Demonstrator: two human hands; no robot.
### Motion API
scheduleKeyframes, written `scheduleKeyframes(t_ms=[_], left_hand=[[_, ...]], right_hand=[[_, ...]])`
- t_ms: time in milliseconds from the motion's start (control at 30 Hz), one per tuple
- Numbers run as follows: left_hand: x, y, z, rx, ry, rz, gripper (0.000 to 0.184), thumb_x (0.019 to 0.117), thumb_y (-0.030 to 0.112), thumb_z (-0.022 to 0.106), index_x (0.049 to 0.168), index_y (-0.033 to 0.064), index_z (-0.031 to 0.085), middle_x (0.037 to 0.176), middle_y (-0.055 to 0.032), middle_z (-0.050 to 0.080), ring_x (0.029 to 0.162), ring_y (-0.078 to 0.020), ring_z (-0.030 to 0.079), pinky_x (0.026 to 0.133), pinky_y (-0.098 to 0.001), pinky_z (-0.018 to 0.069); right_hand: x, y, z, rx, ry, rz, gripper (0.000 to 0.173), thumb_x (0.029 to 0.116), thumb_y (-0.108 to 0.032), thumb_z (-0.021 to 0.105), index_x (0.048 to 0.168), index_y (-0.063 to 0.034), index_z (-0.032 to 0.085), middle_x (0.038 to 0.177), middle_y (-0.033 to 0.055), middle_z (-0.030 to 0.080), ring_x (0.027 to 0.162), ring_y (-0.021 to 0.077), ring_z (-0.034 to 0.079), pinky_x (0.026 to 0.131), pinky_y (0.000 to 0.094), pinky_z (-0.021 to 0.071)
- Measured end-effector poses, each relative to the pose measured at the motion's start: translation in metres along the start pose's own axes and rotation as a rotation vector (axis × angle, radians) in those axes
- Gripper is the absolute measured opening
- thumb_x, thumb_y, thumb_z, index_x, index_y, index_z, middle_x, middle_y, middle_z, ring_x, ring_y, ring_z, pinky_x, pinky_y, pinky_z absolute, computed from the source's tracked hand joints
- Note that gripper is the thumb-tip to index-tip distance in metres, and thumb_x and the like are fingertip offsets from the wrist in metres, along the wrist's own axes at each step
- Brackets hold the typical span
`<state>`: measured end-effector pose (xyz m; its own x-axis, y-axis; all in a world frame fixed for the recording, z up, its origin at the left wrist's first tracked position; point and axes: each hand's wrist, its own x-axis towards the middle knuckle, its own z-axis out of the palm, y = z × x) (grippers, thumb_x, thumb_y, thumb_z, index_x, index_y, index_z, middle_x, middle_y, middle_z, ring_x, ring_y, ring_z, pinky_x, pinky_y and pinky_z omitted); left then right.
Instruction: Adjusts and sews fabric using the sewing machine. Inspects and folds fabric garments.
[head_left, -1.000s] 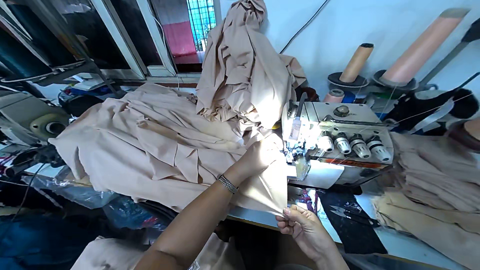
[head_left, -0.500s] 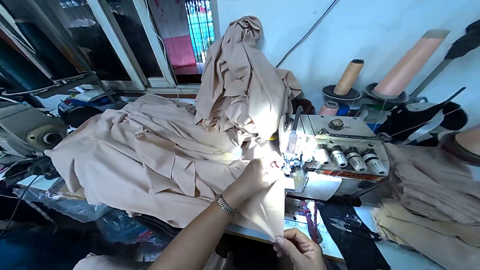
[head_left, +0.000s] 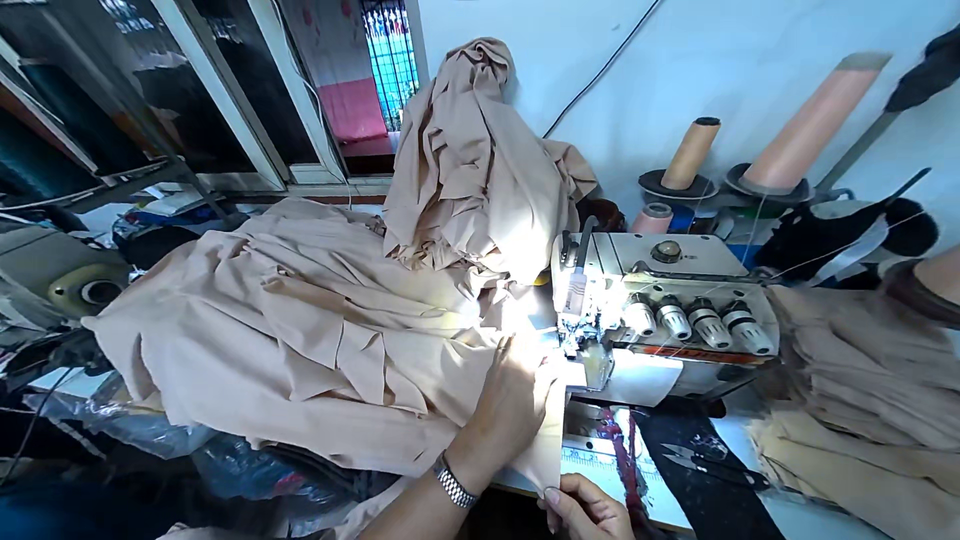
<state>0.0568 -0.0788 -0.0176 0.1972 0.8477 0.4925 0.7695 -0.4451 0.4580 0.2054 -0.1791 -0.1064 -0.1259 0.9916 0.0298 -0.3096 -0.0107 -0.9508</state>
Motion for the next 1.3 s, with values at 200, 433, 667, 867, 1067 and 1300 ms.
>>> scheduleKeyframes(t_ms=[200, 433, 667, 867, 1067, 1300], left_hand=[[0.012, -0.002, -0.015, -0.133, -0.095, -0.094, 0.012, 0.0952, 0.014, 0.067, 0.093, 0.0033, 0.071, 0.096, -0.0093, 0.067, 0.098, -0.0208, 0.064, 0.093, -0.0384, 0.0516], [0.018, -0.006, -0.018, -0.142, -0.098, -0.081, 0.012, 0.0919, 0.015, 0.07, 0.089, 0.004, 0.068, 0.088, -0.0077, 0.065, 0.088, -0.019, 0.063, 0.085, -0.0383, 0.0522], [0.018, -0.005, -0.011, -0.102, -0.024, 0.0, 0.005, 0.0899, 0.01, 0.071, 0.093, 0.0057, 0.07, 0.096, -0.0079, 0.066, 0.095, -0.0201, 0.064, 0.088, -0.0377, 0.0532], [-0.016, 0.005, 0.015, 0.383, 0.123, 0.214, 0.021, 0.0931, 0.01, 0.061, 0.104, 0.0127, 0.078, 0.108, -0.0056, 0.074, 0.104, -0.0259, 0.067, 0.09, -0.0451, 0.052], [-0.031, 0.017, 0.033, 0.393, 0.136, 0.131, 0.03, 0.092, 0.009, 0.058, 0.114, 0.0161, 0.078, 0.115, -0.0045, 0.075, 0.11, -0.0262, 0.07, 0.099, -0.0514, 0.0519], [-0.027, 0.022, 0.037, 0.356, 0.108, 0.111, 0.036, 0.0947, 0.01, 0.056, 0.125, 0.0154, 0.073, 0.122, -0.0071, 0.073, 0.113, -0.029, 0.069, 0.098, -0.0493, 0.0532]], right_hand=[[0.0, -0.002, 0.001, 0.017, 0.019, 0.017, 0.016, 0.094, 0.007, 0.058, 0.092, -0.0033, 0.07, 0.079, -0.0004, 0.074, 0.065, 0.0043, 0.067, 0.064, 0.0209, 0.057], [0.001, 0.0, 0.0, 0.019, 0.016, 0.021, 0.016, 0.0948, 0.007, 0.058, 0.092, -0.0023, 0.07, 0.078, 0.0006, 0.074, 0.065, 0.0054, 0.067, 0.064, 0.0214, 0.0574], [0.001, 0.001, -0.001, 0.008, 0.006, 0.01, 0.015, 0.094, 0.007, 0.059, 0.092, -0.0024, 0.07, 0.079, -0.0001, 0.074, 0.066, 0.0048, 0.067, 0.064, 0.0212, 0.0574], [-0.003, 0.002, -0.001, 0.013, 0.003, -0.056, 0.016, 0.094, 0.007, 0.059, 0.094, -0.0019, 0.072, 0.08, 0.0011, 0.075, 0.069, 0.0094, 0.072, 0.069, 0.0277, 0.0624], [-0.007, -0.004, -0.007, 0.031, 0.063, -0.068, 0.02, 0.0957, 0.008, 0.055, 0.097, -0.0026, 0.072, 0.081, 0.0011, 0.076, 0.067, 0.0094, 0.072, 0.067, 0.0266, 0.0623], [-0.009, -0.007, -0.009, 0.064, 0.075, -0.067, 0.024, 0.0961, 0.008, 0.054, 0.097, -0.0065, 0.072, 0.081, -0.0005, 0.076, 0.068, 0.0086, 0.071, 0.067, 0.0261, 0.0617]])
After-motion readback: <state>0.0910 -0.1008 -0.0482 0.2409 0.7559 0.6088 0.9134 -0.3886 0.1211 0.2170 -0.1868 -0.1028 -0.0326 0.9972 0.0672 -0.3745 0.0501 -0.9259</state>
